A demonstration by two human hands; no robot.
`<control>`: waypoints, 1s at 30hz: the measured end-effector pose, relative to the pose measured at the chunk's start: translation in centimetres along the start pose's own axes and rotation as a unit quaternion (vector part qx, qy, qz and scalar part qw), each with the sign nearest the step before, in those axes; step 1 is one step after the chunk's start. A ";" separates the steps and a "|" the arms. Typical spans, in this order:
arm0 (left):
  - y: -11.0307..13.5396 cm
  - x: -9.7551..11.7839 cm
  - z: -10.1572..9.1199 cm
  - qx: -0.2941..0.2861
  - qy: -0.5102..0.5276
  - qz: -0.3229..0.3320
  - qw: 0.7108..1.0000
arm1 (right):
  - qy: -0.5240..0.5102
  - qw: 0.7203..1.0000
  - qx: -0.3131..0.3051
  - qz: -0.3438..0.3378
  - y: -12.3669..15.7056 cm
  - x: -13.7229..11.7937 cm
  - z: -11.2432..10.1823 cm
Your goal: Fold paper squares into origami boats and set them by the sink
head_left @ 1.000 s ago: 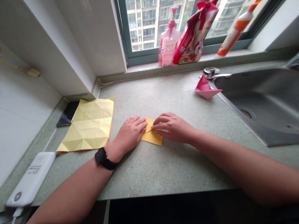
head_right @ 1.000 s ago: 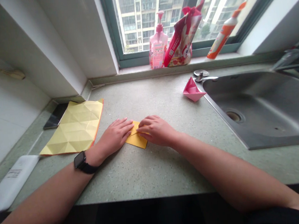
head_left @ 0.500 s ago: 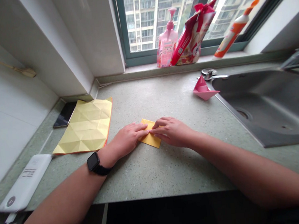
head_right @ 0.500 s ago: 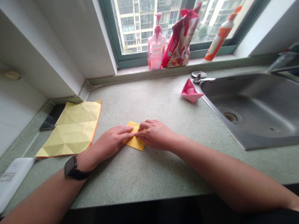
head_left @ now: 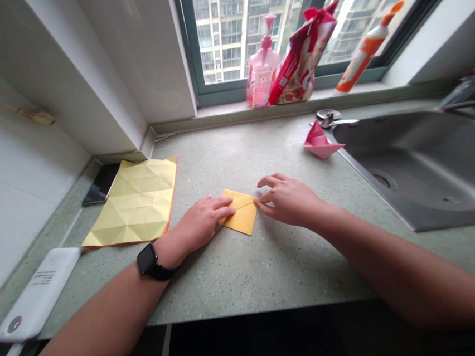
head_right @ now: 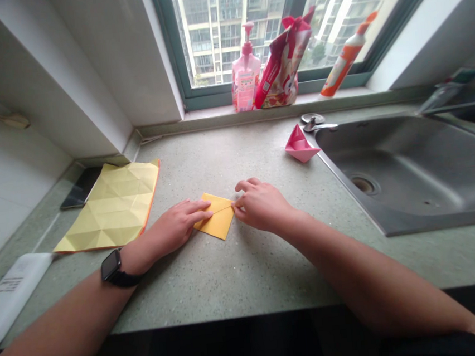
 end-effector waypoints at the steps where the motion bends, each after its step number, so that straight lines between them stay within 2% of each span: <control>1: 0.1 0.0 0.0 0.000 -0.001 0.000 1.000 | 0.004 1.000 0.002 0.004 0.0 0.5 0.0; 4: 0.3 -0.1 0.2 -0.008 -0.009 0.000 1.000 | 0.015 0.999 0.017 0.027 -0.1 1.7 0.1; 7: 0.3 -0.2 0.4 -0.017 -0.025 0.002 1.000 | 0.000 0.997 0.061 0.048 -0.4 2.1 -0.3; 11: -0.1 -0.2 0.2 0.004 -0.052 0.013 0.999 | -0.058 0.994 0.090 -0.035 -0.8 -0.3 -0.3; 14: -0.4 0.0 -0.3 0.024 -0.053 0.023 0.998 | -0.079 0.989 0.079 -0.092 -0.7 -2.4 0.3; 17: -0.6 0.2 -0.7 0.030 -0.039 0.020 0.999 | -0.072 0.990 0.053 -0.113 -0.6 -3.4 1.0; 25: -0.5 0.5 -0.9 0.020 -0.043 -0.002 0.999 | -0.054 0.992 0.018 -0.116 -0.7 -3.7 1.3; 30: 0.0 0.5 -1.4 0.010 -0.068 -0.046 0.997 | -0.052 0.993 0.012 -0.107 -0.9 -3.6 1.5</control>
Point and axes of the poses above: each hand's wrist, its own y-axis away from the middle knuckle, its own z-axis out of the palm, x = y × z, the point moved 7 cm from there along -y, towards the middle knuckle, and after that the axes turned 10 degrees about y, right-handed, at the moved point
